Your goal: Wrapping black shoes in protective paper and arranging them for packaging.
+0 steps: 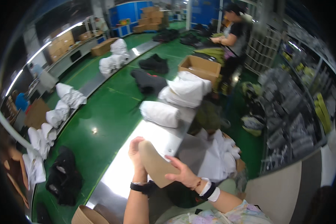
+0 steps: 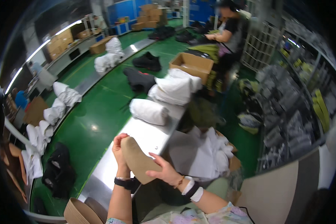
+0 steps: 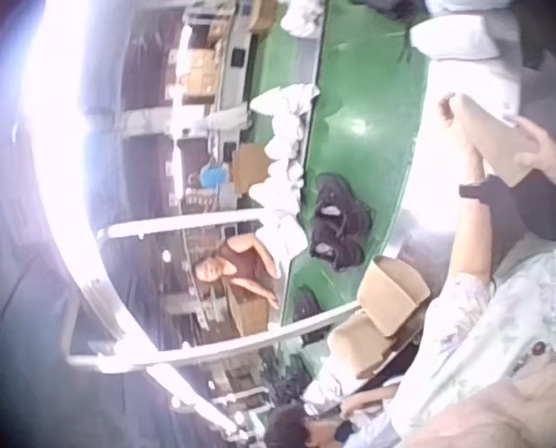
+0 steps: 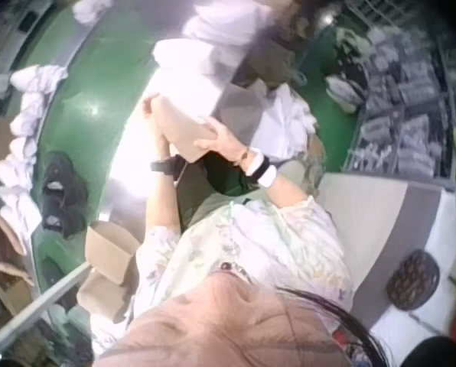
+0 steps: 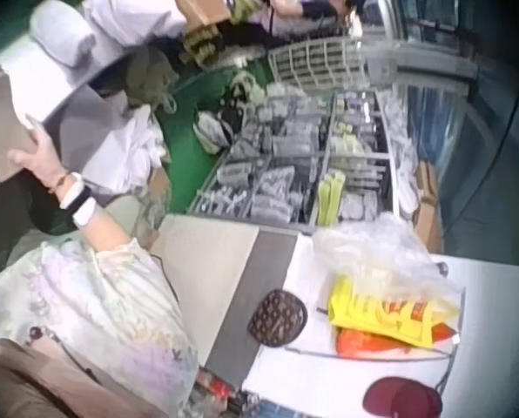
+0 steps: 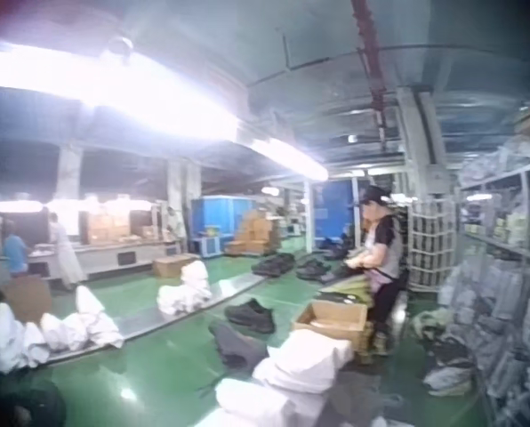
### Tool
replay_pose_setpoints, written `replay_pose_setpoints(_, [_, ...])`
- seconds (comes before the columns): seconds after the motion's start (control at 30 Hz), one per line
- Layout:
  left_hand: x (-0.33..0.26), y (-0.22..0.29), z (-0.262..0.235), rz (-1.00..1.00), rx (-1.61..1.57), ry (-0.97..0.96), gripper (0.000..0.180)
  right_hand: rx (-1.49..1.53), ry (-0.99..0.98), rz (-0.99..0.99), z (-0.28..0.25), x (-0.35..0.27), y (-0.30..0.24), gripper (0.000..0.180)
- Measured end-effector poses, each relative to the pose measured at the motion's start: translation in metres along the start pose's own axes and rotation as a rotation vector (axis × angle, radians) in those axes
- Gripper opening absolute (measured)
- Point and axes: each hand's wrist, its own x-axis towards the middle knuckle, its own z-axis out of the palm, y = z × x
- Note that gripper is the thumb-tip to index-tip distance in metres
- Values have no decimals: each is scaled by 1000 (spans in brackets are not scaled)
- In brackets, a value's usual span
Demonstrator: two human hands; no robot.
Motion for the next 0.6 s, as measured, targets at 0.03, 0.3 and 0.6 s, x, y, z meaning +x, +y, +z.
replay_pose_setpoints(0.03, [-6, 3, 4, -97, -3, -12, 17, 32, 34, -36, 3, -7, 6, 77])
replay_pose_setpoints(0.3, [-35, 10, 9, -512, -5, 13, 34, -524, 294, -248, 4, -7, 23, 66])
replay_pose_setpoints(0.6, [-8, 6, -62, -402, 327, 1, 28, -905, 777, 149, -192, -29, 168, 54])
